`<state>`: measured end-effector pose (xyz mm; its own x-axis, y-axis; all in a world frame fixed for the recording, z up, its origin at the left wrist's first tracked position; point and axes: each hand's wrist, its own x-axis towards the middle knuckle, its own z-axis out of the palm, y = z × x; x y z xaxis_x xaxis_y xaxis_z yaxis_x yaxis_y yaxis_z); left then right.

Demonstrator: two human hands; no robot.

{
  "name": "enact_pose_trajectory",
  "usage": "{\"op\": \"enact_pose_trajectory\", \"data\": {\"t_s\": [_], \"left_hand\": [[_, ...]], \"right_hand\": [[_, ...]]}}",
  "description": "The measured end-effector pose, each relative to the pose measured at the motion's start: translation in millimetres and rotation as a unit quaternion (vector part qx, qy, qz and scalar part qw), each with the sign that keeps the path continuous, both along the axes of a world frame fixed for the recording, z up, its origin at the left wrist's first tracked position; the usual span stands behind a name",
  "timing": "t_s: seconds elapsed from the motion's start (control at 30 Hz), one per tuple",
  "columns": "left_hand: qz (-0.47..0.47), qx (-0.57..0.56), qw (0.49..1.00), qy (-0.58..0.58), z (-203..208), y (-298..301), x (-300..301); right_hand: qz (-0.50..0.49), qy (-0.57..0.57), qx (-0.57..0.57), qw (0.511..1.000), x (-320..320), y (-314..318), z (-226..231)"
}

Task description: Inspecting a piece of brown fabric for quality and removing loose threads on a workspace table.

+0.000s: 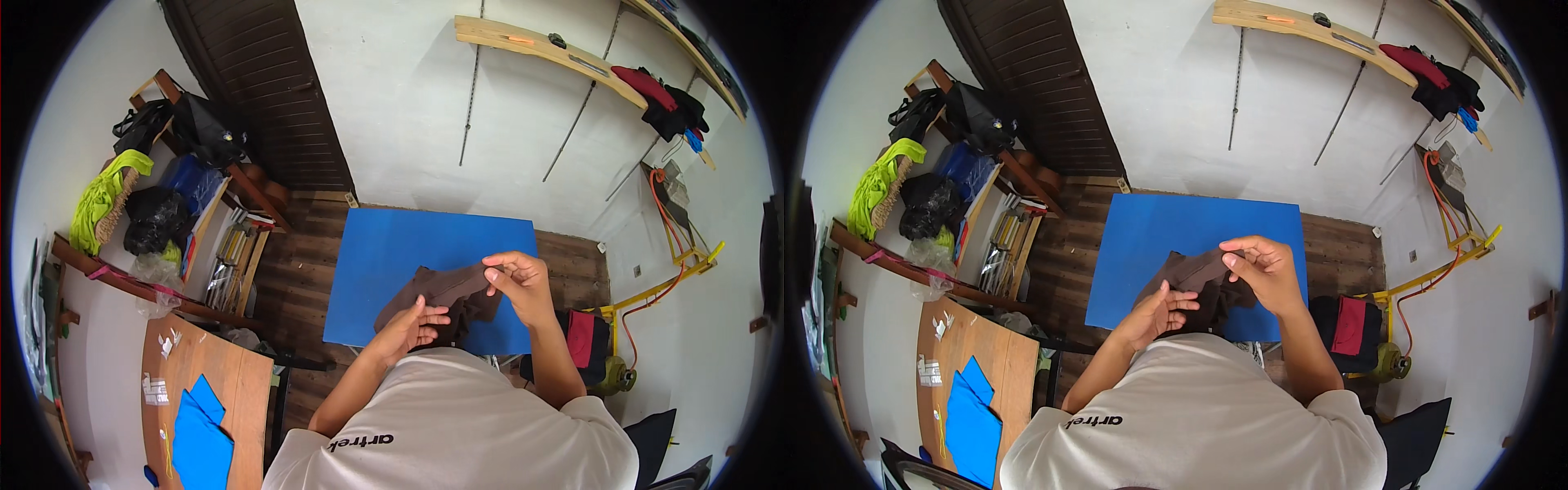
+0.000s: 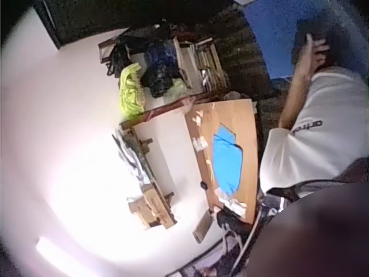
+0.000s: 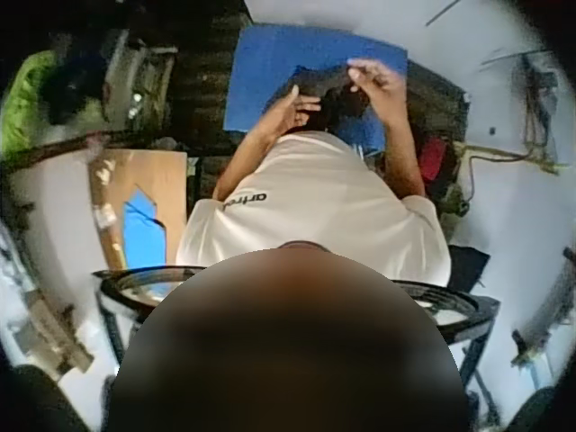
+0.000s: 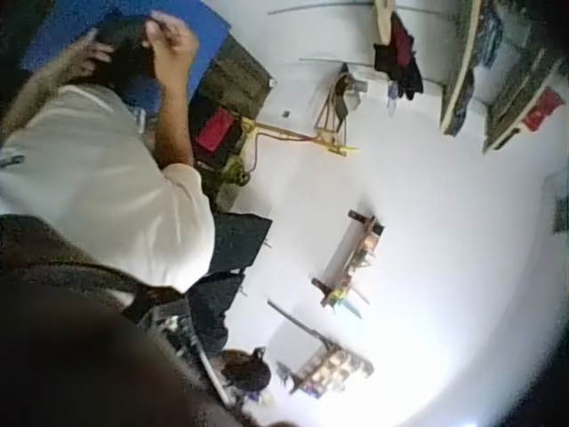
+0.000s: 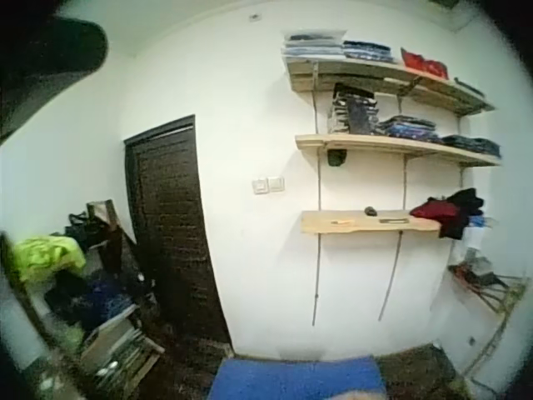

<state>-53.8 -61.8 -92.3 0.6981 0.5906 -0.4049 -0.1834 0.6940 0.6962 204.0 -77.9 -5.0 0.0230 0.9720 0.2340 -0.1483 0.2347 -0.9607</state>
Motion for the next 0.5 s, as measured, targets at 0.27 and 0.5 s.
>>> {"op": "enact_pose_trajectory", "data": {"t_s": [0.27,0.5], "left_hand": [[0.157,0.020,0.987,-0.017,2,9,-5],[0.215,0.361,0.907,0.039,5,-1,-14]], "right_hand": [[0.024,0.046,-0.024,0.998,14,0,1],[-0.038,0.136,-0.062,0.988,24,8,-7]]}}
